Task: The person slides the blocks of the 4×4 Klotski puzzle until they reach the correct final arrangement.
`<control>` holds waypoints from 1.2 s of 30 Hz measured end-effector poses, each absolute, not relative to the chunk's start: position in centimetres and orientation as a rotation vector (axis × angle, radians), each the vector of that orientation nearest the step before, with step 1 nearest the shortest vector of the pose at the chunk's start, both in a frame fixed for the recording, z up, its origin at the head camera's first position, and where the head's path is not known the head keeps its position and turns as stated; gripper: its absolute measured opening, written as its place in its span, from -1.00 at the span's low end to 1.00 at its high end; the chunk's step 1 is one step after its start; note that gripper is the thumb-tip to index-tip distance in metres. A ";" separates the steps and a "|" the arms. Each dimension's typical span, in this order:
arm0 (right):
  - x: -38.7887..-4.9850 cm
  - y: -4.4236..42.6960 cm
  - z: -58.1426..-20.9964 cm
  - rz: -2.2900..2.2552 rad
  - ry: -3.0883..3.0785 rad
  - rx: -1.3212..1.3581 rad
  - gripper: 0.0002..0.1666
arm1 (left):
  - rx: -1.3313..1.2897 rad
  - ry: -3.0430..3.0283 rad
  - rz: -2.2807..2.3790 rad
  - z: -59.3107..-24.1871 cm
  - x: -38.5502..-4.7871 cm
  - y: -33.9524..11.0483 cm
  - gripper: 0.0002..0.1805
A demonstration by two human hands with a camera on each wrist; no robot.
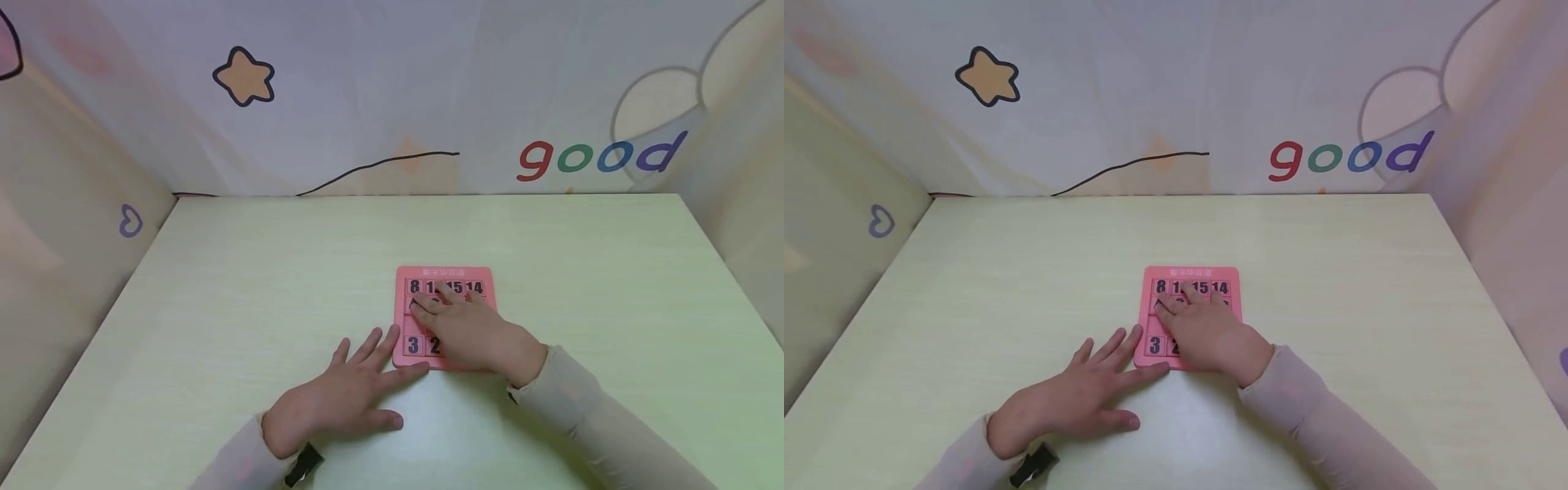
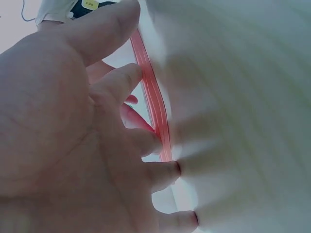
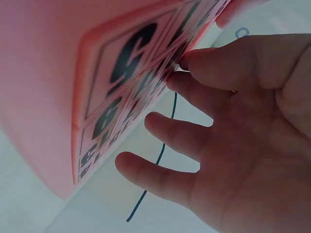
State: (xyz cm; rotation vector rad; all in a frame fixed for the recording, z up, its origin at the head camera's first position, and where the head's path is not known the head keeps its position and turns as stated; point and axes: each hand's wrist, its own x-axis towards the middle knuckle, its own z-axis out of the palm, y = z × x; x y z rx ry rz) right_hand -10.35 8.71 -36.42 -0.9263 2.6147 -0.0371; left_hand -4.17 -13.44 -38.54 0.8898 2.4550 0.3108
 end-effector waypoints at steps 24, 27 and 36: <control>-6.7 10.0 -35.3 -0.092 2.540 -1.186 -0.33 | 0.915 2.483 0.275 -38.8 -4.4 -13.3 -0.22; -6.8 10.0 -35.4 -0.072 2.580 -1.179 -0.36 | 0.920 2.489 0.270 -38.7 -4.4 -13.2 -0.22; -7.3 9.1 -36.3 -0.037 2.669 -1.012 -0.40 | 0.891 2.477 0.285 -38.6 -4.2 -13.2 -0.17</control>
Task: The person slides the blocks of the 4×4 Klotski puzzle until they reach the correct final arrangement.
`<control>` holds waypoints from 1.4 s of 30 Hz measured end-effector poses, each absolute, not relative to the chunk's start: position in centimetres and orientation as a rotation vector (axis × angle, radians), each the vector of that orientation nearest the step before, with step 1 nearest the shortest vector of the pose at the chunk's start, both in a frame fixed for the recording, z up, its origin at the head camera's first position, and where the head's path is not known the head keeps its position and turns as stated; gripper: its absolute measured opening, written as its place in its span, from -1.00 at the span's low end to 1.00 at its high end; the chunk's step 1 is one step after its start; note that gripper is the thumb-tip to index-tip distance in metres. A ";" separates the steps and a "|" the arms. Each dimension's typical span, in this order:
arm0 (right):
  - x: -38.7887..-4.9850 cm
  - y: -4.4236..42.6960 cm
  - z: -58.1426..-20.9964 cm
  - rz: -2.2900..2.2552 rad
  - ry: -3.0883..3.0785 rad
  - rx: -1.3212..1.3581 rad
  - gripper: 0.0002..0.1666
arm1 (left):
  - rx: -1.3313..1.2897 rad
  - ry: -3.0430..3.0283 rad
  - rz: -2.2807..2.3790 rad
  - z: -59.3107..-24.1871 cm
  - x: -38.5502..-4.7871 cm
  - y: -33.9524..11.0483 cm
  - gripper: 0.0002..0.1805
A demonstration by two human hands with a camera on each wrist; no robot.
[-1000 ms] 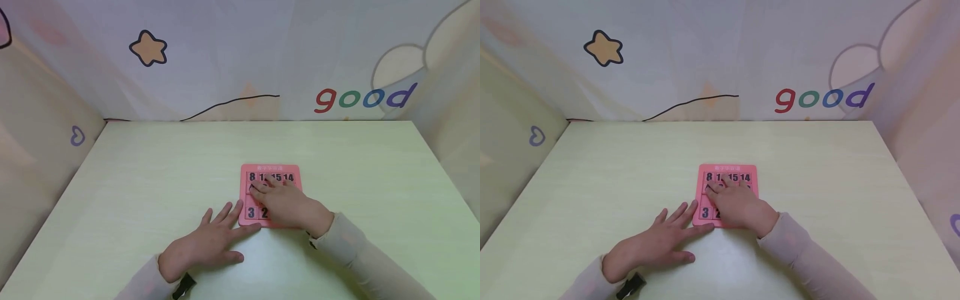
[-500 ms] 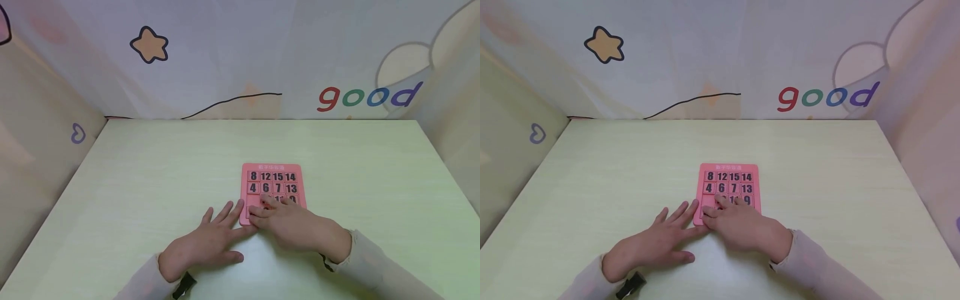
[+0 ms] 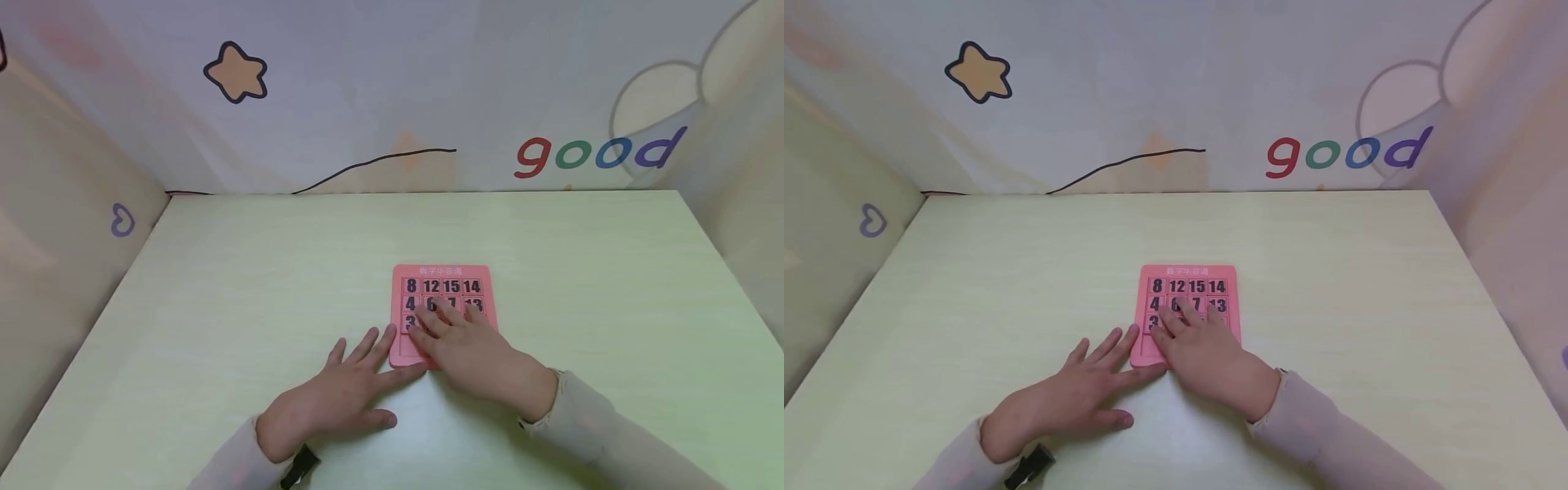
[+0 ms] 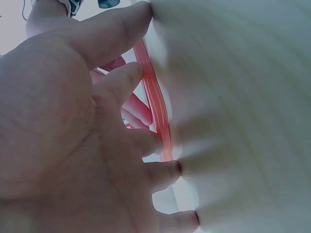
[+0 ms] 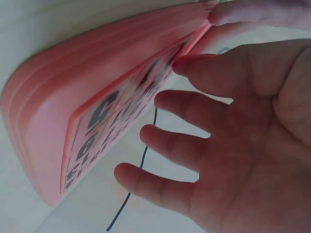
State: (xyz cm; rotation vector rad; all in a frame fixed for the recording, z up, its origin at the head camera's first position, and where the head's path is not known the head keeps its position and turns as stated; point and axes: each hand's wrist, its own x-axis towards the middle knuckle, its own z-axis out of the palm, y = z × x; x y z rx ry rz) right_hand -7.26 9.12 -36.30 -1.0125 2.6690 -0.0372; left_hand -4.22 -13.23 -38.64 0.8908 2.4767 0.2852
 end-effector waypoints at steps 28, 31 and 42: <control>-4.4 10.5 -35.2 -0.044 2.558 -1.002 -0.43 | 0.907 2.478 0.328 -39.3 -3.2 -13.3 -0.20; -4.4 10.2 -35.2 -0.059 2.558 -1.005 -0.42 | 0.887 2.475 0.318 -39.3 -3.4 -13.4 -0.20; -5.2 9.7 -35.2 -0.092 2.574 -1.073 -0.42 | 0.909 2.488 0.309 -38.8 -4.1 -13.4 -0.22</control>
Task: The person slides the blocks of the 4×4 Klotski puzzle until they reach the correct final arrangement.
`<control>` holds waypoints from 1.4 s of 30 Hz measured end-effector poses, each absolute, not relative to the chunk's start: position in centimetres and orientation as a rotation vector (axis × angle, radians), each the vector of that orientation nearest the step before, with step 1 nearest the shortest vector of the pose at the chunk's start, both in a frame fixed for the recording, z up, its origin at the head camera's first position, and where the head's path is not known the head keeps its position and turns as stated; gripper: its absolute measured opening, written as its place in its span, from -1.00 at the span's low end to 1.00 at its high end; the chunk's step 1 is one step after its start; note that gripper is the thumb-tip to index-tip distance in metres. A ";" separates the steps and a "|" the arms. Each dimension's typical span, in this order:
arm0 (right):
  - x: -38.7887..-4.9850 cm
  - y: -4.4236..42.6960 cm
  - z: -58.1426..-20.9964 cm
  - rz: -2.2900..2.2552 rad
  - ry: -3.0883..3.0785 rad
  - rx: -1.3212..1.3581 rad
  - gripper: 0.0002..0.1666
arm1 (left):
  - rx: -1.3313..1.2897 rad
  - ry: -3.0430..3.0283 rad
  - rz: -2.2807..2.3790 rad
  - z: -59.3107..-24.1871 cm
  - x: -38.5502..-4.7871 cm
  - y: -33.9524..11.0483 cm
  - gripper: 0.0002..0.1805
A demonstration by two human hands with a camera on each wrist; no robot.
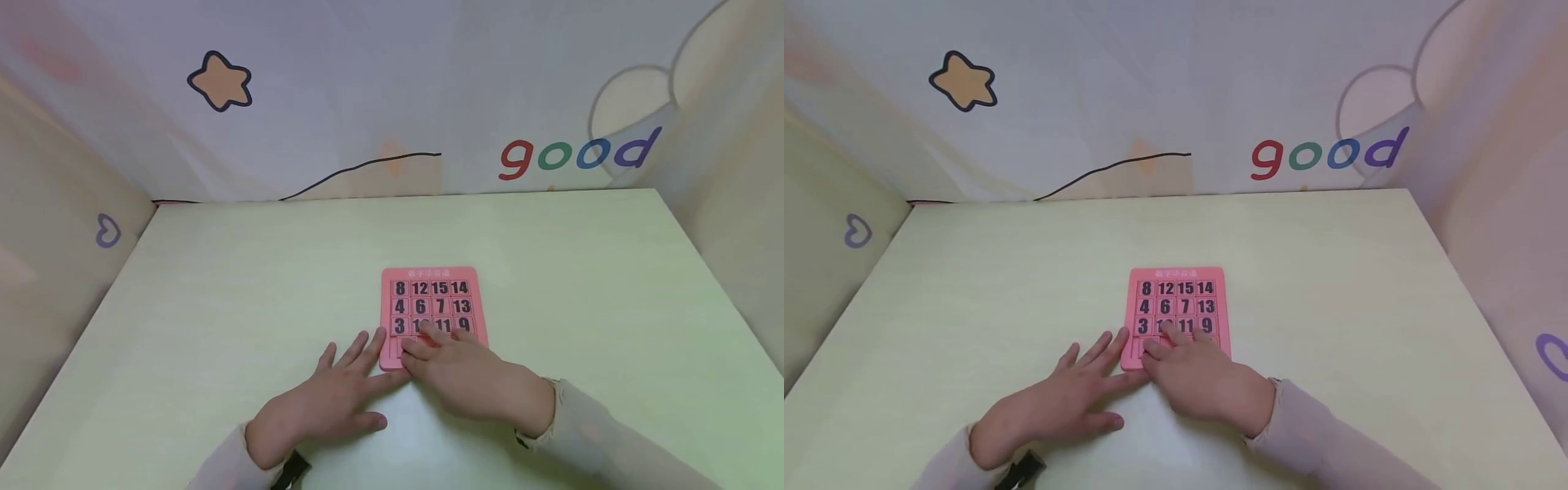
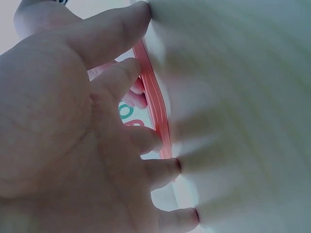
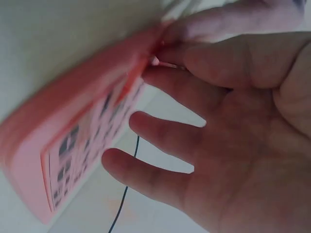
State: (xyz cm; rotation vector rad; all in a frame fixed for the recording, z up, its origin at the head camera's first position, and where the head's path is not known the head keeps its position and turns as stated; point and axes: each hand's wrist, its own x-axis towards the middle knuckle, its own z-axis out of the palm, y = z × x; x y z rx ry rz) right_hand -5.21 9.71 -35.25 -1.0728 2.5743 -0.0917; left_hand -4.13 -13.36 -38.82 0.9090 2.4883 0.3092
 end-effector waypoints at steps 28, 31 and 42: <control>-5.6 13.1 -34.7 -0.155 2.627 -1.008 -0.39 | 0.905 2.471 0.348 -38.9 -4.1 -13.3 -0.24; -5.2 14.1 -35.2 -0.169 2.623 -0.972 -0.37 | 0.913 2.483 0.348 -39.1 -3.9 -13.2 -0.23; -4.7 15.6 -36.1 -0.168 2.657 -0.977 -0.35 | 0.876 2.493 0.376 -39.1 -4.4 -13.1 -0.22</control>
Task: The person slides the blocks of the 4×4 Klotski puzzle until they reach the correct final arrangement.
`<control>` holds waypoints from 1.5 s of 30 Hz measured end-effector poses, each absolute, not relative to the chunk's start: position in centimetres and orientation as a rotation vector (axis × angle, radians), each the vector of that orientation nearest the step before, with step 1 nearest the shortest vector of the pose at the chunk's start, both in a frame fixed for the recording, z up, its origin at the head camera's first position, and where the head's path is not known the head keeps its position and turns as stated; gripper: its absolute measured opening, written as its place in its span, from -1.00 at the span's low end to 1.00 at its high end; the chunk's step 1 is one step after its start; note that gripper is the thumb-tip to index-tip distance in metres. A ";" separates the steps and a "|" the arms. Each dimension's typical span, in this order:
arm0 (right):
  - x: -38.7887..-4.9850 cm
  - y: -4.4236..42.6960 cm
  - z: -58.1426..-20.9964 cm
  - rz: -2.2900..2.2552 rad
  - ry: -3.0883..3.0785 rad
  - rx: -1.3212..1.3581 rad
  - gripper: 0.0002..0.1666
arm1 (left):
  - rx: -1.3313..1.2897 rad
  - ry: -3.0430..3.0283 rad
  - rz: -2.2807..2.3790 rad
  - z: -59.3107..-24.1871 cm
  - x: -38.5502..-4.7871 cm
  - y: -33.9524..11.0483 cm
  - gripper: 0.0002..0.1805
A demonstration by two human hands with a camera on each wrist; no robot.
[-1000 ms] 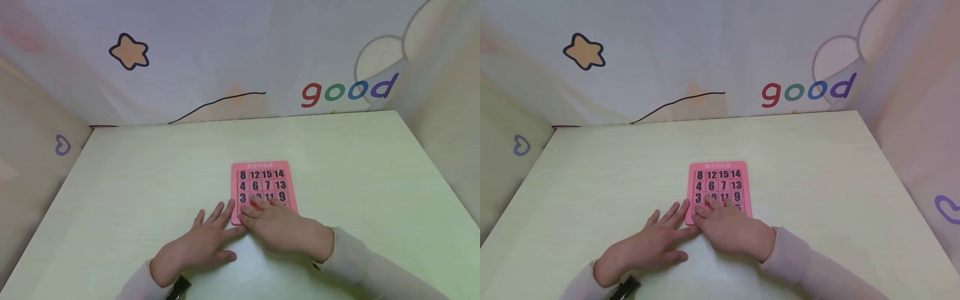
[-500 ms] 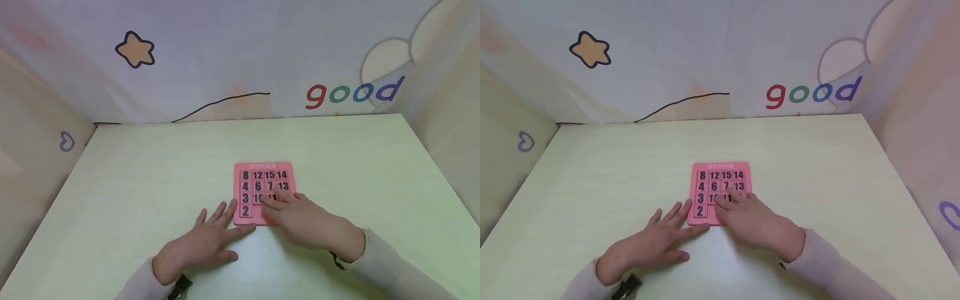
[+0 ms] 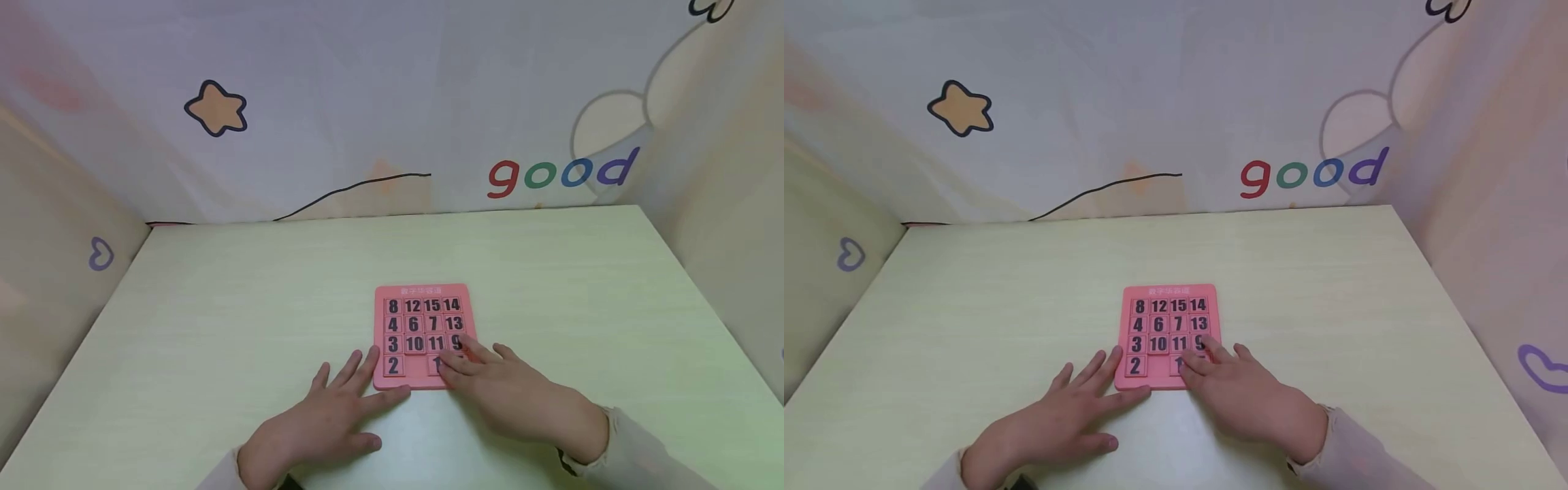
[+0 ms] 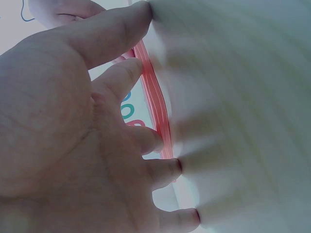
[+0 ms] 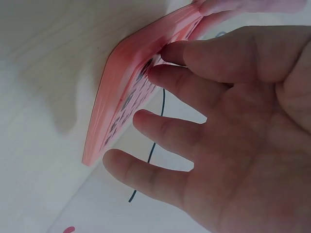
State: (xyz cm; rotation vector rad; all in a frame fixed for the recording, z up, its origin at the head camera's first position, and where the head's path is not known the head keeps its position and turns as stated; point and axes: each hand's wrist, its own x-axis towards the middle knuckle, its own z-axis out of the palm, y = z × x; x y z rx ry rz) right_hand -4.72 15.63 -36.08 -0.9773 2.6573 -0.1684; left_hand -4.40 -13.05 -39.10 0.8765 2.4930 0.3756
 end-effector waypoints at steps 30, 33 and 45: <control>-4.4 12.8 -36.2 -0.124 2.637 -0.979 -0.39 | 0.903 2.485 0.325 -38.9 -4.6 -13.2 -0.22; -4.6 13.1 -36.0 -0.134 2.629 -0.988 -0.39 | 0.894 2.486 0.331 -38.9 -4.6 -13.2 -0.22; -4.8 16.7 -34.6 -0.204 2.554 -0.902 -0.40 | 0.880 2.471 0.349 -39.2 -4.3 -13.2 -0.21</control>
